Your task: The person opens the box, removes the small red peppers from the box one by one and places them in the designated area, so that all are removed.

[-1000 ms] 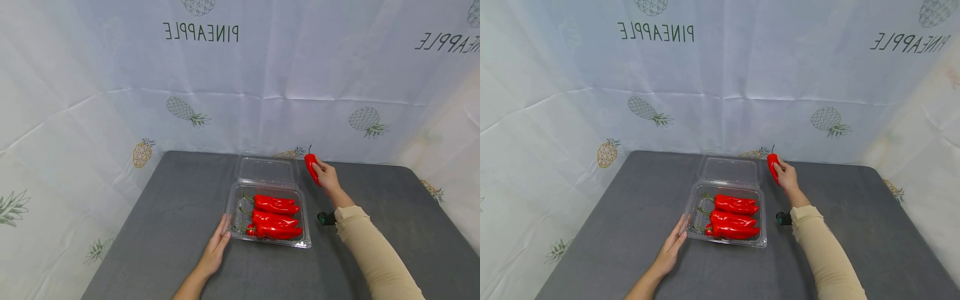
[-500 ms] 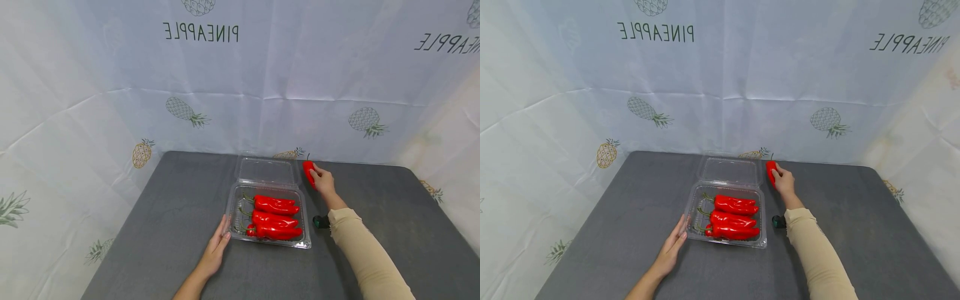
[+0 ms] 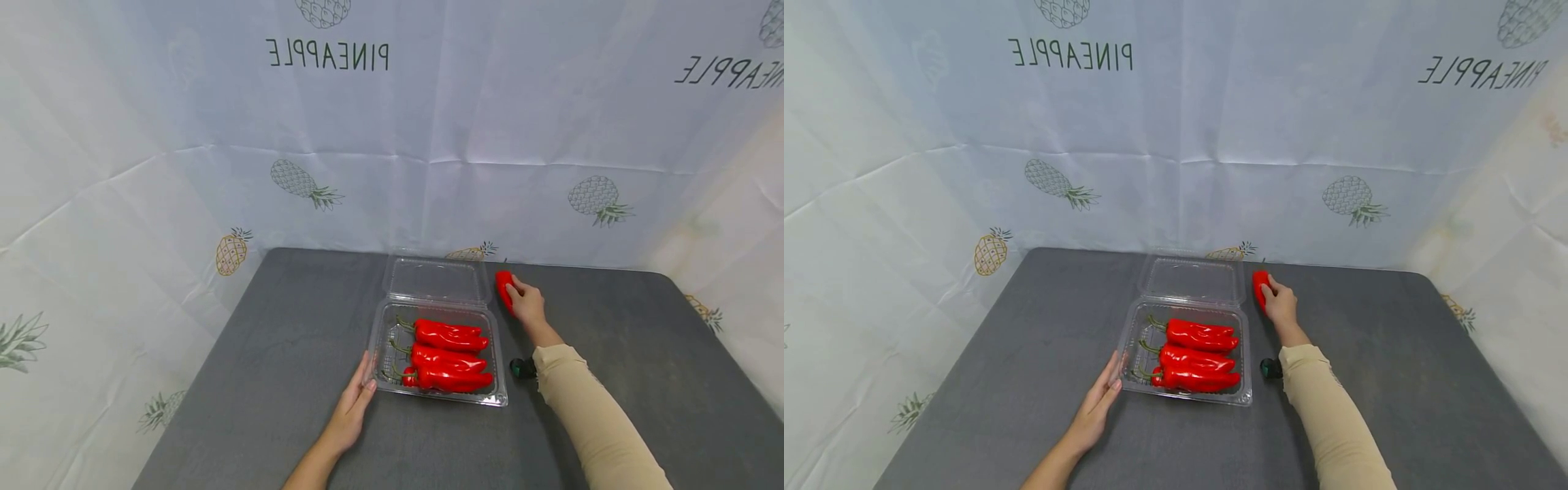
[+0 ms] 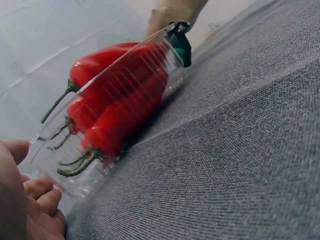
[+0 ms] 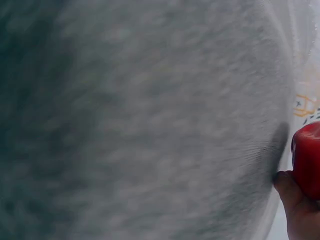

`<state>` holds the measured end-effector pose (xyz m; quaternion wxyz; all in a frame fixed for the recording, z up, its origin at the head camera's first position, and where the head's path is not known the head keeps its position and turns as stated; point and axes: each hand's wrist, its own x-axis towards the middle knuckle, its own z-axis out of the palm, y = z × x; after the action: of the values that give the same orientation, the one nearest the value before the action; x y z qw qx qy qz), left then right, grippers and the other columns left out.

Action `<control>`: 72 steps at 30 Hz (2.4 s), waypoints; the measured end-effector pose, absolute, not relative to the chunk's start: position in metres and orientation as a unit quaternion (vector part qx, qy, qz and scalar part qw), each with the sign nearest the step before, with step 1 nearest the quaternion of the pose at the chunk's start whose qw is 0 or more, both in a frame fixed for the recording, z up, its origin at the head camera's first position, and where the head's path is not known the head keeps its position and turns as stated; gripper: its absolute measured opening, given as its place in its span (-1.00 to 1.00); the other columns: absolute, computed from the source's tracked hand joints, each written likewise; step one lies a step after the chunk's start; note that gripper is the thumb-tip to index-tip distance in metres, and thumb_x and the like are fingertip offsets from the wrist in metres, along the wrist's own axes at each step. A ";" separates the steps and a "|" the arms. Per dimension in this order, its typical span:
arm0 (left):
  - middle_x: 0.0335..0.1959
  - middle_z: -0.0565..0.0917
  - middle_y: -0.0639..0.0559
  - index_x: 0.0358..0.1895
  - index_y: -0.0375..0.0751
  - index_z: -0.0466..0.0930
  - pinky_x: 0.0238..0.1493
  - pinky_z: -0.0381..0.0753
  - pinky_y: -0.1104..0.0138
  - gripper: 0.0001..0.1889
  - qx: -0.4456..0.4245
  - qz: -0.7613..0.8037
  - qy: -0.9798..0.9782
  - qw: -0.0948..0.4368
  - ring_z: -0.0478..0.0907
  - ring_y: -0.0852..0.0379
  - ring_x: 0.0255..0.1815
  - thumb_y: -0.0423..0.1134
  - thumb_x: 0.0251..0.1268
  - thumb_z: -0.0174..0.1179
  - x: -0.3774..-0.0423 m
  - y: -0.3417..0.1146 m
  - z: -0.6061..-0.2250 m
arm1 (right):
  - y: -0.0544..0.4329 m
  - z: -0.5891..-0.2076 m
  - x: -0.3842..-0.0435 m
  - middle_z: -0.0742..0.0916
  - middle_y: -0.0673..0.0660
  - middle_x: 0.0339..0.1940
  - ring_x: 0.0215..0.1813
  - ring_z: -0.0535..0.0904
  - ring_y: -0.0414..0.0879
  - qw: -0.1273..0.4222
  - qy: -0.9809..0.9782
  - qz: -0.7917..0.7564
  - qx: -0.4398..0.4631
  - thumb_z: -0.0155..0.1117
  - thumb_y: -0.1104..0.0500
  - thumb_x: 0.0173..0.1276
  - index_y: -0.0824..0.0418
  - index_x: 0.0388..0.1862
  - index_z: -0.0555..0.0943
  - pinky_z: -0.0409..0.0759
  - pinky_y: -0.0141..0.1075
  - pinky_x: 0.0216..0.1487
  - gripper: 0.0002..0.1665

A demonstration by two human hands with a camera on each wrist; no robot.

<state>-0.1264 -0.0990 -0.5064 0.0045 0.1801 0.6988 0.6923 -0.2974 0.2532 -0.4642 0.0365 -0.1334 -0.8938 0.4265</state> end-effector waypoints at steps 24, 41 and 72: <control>0.38 0.01 -0.54 0.41 -0.55 -0.20 0.23 0.06 0.73 -0.42 0.186 0.693 0.697 0.001 0.04 0.59 0.34 -0.39 0.46 -0.22 -0.128 -0.099 -0.507 | 0.260 -0.474 -0.306 0.38 0.50 0.27 0.28 0.32 0.38 0.032 -0.944 0.323 -0.063 -0.11 0.16 0.45 0.38 0.37 0.20 0.26 0.11 0.31 -0.43; 0.44 -0.02 -0.42 0.44 -0.47 -0.24 0.24 0.07 0.72 -0.41 0.168 0.689 0.704 0.029 -0.08 0.07 0.44 -0.32 0.50 -0.24 -0.126 -0.100 -0.506 | 0.262 -0.451 -0.301 0.20 0.49 0.39 0.41 0.12 0.33 -0.017 -0.936 0.346 -0.064 -0.25 0.14 0.51 0.51 0.40 0.01 0.12 0.11 0.38 -0.37; 0.39 -0.02 -0.53 0.41 -0.55 -0.22 0.24 0.08 0.71 -0.44 0.196 0.692 0.695 0.003 0.01 0.51 0.35 -0.39 0.48 -0.26 -0.126 -0.100 -0.508 | 0.205 -0.397 -0.250 0.27 0.34 0.43 0.41 0.20 0.27 -0.057 -0.923 0.329 0.191 0.04 0.07 0.43 0.32 0.38 0.24 0.31 0.18 0.26 -0.37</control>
<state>-0.1262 -0.0998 -0.5075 0.0030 0.1956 0.6947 0.6922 -0.2498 0.2050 -0.3970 -0.0567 0.1913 -0.9230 0.3290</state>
